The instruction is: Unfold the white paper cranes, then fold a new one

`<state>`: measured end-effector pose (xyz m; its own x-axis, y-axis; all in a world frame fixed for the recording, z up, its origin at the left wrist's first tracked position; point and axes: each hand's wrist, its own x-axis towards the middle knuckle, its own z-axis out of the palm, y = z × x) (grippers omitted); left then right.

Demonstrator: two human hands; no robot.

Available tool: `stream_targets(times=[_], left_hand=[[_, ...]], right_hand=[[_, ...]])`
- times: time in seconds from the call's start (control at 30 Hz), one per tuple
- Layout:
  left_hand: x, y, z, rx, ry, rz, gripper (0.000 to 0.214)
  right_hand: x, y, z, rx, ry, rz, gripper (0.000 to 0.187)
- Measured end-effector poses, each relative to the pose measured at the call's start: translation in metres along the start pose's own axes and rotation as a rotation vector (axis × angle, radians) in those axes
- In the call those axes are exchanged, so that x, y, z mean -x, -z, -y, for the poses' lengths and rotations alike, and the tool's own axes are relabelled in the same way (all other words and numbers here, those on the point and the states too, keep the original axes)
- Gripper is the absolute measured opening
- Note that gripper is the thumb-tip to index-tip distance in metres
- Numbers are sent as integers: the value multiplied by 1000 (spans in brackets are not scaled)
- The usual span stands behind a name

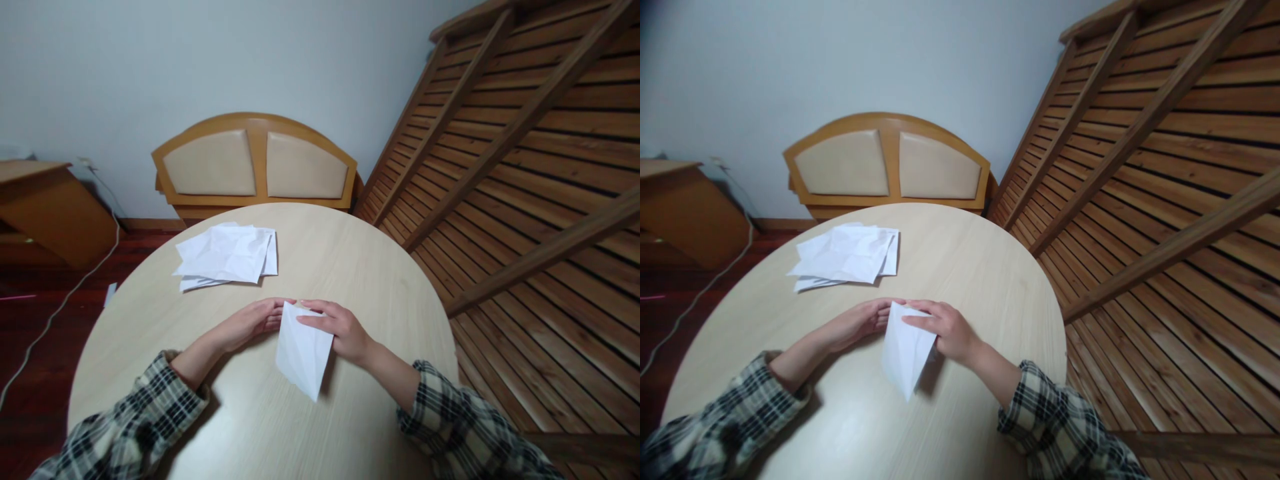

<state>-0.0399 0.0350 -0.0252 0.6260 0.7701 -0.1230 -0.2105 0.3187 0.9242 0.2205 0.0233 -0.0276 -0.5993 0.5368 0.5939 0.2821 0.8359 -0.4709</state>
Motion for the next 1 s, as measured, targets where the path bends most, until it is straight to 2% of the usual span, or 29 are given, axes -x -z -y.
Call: stream_targets(times=[0.1, 0.33, 0.73, 1.0], left_hand=[[-5, -10, 6, -116, 24, -125, 43], [-5, -22, 4, -204, 2, -121, 38], [-5, -26, 3, -403, -171, -232, 37], [-7, -22, 12, -466, -237, -307, 41]], right_hand=[[-2, 0, 3, 61, 62, 92, 48], [2, -2, 1, 106, 55, 125, 50], [3, -2, 5, 137, 111, 17, 51], [3, -3, 8, 126, 74, -22, 47]])
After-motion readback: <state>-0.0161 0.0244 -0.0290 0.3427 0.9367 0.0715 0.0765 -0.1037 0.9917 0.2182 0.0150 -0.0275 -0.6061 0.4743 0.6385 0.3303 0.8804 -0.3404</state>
